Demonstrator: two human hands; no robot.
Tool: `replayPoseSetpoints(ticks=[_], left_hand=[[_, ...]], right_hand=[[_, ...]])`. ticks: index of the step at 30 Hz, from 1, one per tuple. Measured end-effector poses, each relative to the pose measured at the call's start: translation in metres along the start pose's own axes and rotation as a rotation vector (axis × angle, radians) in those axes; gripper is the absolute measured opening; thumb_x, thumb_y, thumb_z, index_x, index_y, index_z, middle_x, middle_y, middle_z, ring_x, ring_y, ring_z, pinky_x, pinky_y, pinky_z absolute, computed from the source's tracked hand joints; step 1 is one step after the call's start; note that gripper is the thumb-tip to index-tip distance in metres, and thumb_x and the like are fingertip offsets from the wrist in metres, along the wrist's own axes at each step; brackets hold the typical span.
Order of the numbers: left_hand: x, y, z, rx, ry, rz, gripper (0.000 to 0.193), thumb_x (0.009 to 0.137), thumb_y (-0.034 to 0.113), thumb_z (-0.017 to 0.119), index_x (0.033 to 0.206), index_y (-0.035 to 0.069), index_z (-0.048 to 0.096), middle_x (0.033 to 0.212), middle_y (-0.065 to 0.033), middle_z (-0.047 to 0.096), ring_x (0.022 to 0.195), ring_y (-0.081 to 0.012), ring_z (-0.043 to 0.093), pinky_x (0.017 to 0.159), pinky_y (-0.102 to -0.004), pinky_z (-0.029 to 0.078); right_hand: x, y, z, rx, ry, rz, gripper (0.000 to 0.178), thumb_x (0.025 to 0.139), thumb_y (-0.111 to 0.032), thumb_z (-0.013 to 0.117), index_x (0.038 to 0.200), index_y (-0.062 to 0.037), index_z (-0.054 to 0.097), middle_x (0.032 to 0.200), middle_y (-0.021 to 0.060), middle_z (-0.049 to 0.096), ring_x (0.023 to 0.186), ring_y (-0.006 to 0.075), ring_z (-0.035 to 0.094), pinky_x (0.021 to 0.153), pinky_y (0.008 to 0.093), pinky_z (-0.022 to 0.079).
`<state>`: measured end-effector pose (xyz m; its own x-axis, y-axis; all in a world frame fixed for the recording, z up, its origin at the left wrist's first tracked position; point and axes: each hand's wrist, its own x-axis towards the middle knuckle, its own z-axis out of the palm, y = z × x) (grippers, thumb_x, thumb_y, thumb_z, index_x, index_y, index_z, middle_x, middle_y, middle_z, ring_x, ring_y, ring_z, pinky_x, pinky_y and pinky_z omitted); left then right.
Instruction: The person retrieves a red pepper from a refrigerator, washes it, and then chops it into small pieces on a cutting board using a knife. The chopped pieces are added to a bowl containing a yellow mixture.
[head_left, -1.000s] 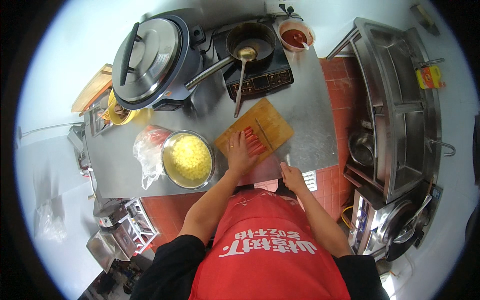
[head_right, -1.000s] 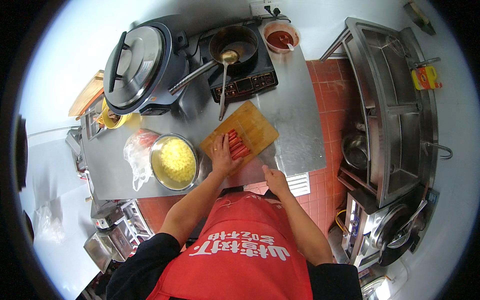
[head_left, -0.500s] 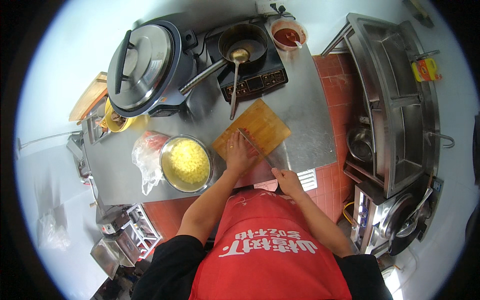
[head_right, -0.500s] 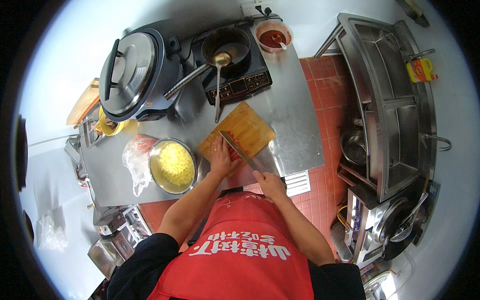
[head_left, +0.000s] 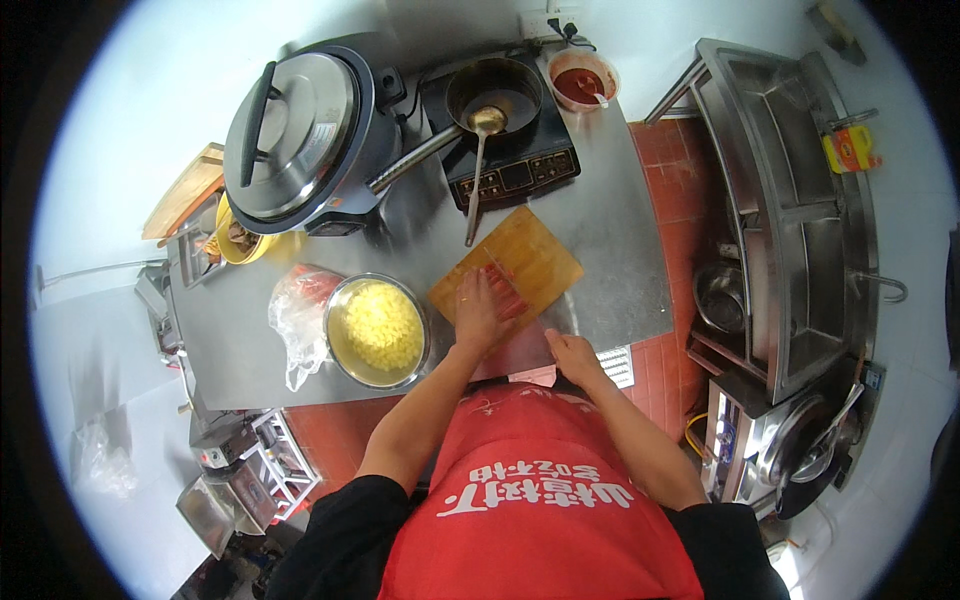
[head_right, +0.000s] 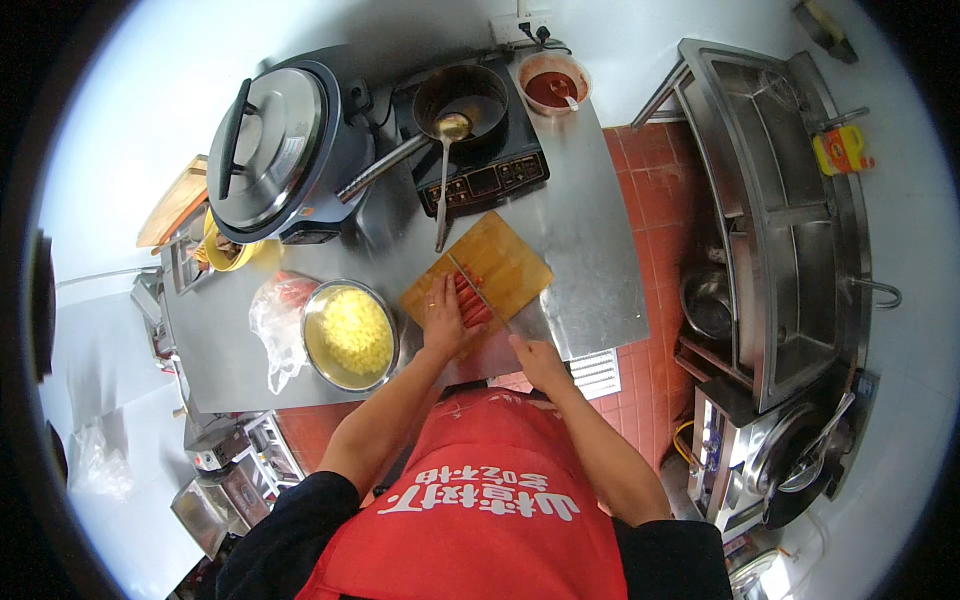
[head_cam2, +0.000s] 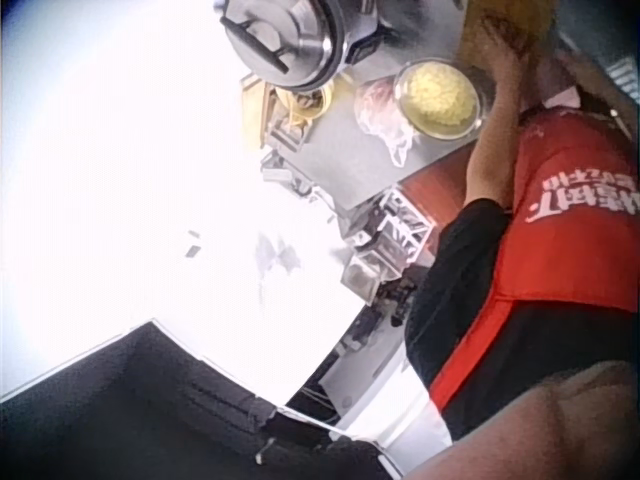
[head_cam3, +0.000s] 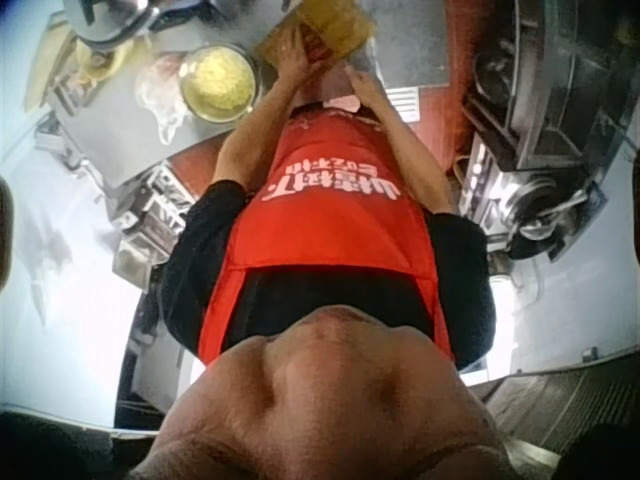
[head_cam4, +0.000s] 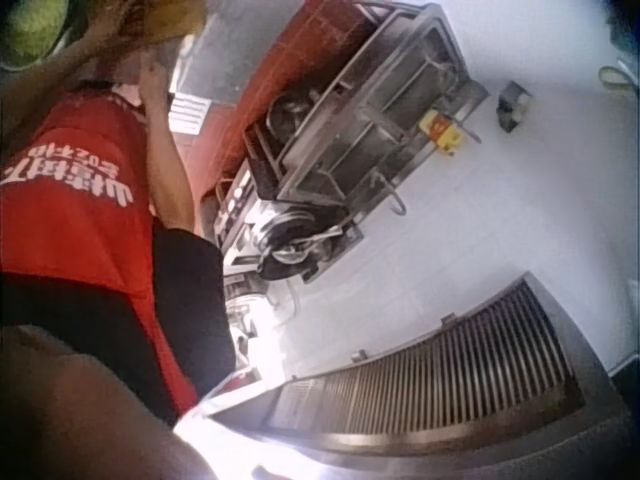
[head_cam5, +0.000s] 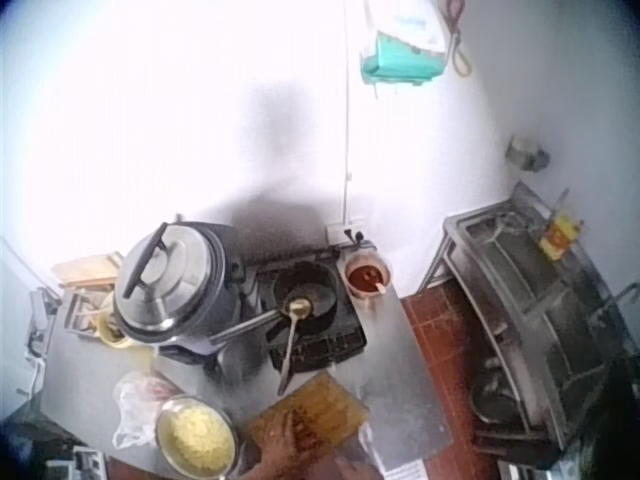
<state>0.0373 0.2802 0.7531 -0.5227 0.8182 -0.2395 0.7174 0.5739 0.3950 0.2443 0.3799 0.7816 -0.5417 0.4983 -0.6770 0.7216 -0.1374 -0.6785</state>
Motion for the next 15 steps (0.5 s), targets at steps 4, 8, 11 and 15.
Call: replayPoseSetpoints(ticks=[4,8,11,15], left_hand=[[-0.007,-0.008,0.01,-0.033,0.033,-0.027,0.113,0.068,0.043,0.083,0.152,-0.005,0.025,0.157,-0.0242,0.026,0.145,-0.0428,0.027,0.118,-0.0511,0.025],[-0.005,-0.008,0.009,0.014,0.027,-0.012,0.108,0.069,0.043,0.082,0.15,-0.006,0.028,0.156,-0.0259,0.029,0.146,-0.0421,0.028,0.119,-0.0504,0.024],[-0.006,-0.008,0.008,0.026,0.04,0.003,0.106,0.07,0.044,0.08,0.149,-0.006,0.03,0.155,-0.0266,0.03,0.146,-0.041,0.027,0.12,-0.0501,0.023],[-0.006,-0.007,0.008,0.013,0.038,-0.011,0.107,0.072,0.046,0.079,0.15,-0.006,0.028,0.156,-0.0264,0.029,0.147,-0.0399,0.027,0.12,-0.0505,0.022]], right_hand=[[-0.023,-0.017,-0.006,-0.11,0.036,-0.062,0.065,0.099,-0.054,0.05,0.079,0.0067,0.063,0.073,0.027,0.062,0.068,0.0358,0.06,0.069,0.0457,0.047],[-0.024,-0.017,-0.006,-0.149,0.042,-0.036,0.066,0.099,-0.054,0.05,0.082,0.0072,0.065,0.075,0.0293,0.062,0.07,0.0378,0.062,0.07,0.0465,0.047],[-0.029,-0.02,-0.011,-0.192,-0.026,0.028,0.069,0.096,-0.061,0.047,0.086,0.0038,0.069,0.087,0.0308,0.066,0.09,0.0478,0.065,0.079,0.0507,0.049],[-0.025,-0.015,-0.008,-0.195,-0.038,0.026,0.07,0.096,-0.062,0.047,0.085,0.0044,0.069,0.088,0.0308,0.066,0.091,0.0481,0.065,0.08,0.051,0.049]])
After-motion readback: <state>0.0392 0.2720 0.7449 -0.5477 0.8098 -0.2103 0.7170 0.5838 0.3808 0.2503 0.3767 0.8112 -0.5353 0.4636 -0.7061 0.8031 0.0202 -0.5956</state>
